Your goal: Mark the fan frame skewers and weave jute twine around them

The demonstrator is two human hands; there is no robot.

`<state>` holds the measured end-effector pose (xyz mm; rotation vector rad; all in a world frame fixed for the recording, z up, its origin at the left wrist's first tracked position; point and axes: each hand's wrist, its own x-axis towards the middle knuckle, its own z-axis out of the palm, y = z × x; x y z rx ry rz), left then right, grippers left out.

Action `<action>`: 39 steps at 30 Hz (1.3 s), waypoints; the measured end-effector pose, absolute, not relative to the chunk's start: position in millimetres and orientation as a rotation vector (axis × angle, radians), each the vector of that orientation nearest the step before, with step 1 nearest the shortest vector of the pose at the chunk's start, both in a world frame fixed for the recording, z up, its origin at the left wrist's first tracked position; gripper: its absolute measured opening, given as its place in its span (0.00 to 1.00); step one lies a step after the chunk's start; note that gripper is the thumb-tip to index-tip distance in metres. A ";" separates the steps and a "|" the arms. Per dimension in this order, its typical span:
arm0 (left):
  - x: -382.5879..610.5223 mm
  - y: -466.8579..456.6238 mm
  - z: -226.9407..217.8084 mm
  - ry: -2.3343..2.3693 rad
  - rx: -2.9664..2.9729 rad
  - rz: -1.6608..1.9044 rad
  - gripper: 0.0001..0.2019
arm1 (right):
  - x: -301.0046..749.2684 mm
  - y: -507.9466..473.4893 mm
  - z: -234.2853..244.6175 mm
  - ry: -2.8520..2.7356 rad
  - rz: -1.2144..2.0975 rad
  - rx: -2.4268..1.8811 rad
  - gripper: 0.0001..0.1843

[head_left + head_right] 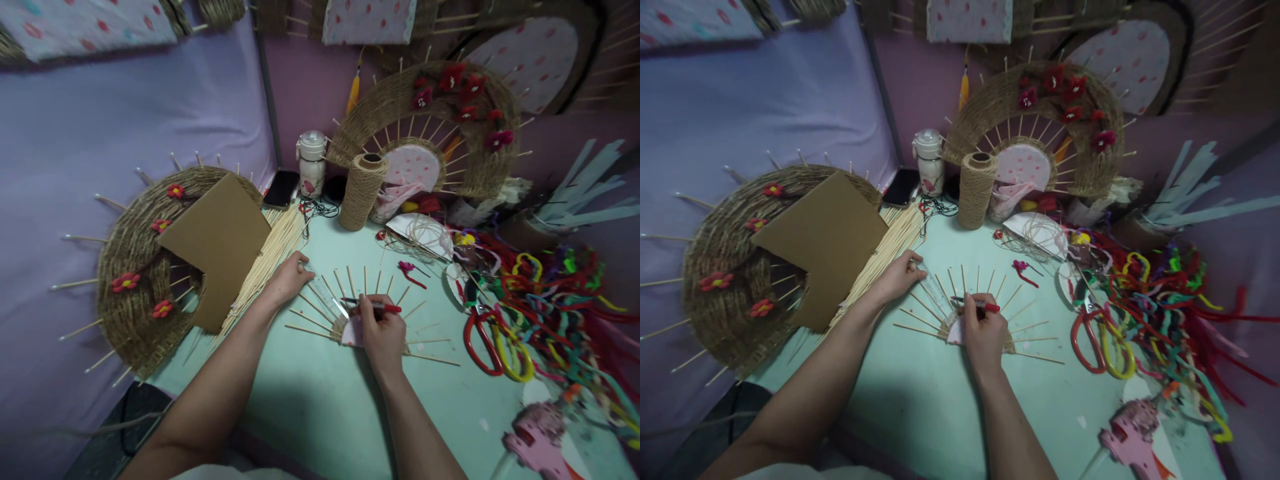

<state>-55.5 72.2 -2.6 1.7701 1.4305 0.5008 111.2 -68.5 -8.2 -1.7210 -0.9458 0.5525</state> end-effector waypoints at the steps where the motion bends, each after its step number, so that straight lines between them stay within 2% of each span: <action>1: -56.0 72.4 -1.6 1.418 1.740 0.515 0.14 | 111.3 -68.5 -7.6 -0.937 0.552 -1.718 0.18; 13: -43.0 88.0 35.6 1.284 1.597 0.629 0.12 | 112.4 -67.5 2.5 -0.663 0.556 -1.599 0.19; 25: -36.7 94.3 8.5 1.228 1.625 0.542 0.14 | 115.2 -65.9 -2.7 -0.643 0.576 -1.546 0.19; 39: -31.1 94.8 -0.1 1.286 1.701 0.578 0.16 | 116.3 -66.7 -1.4 -0.663 0.572 -1.586 0.18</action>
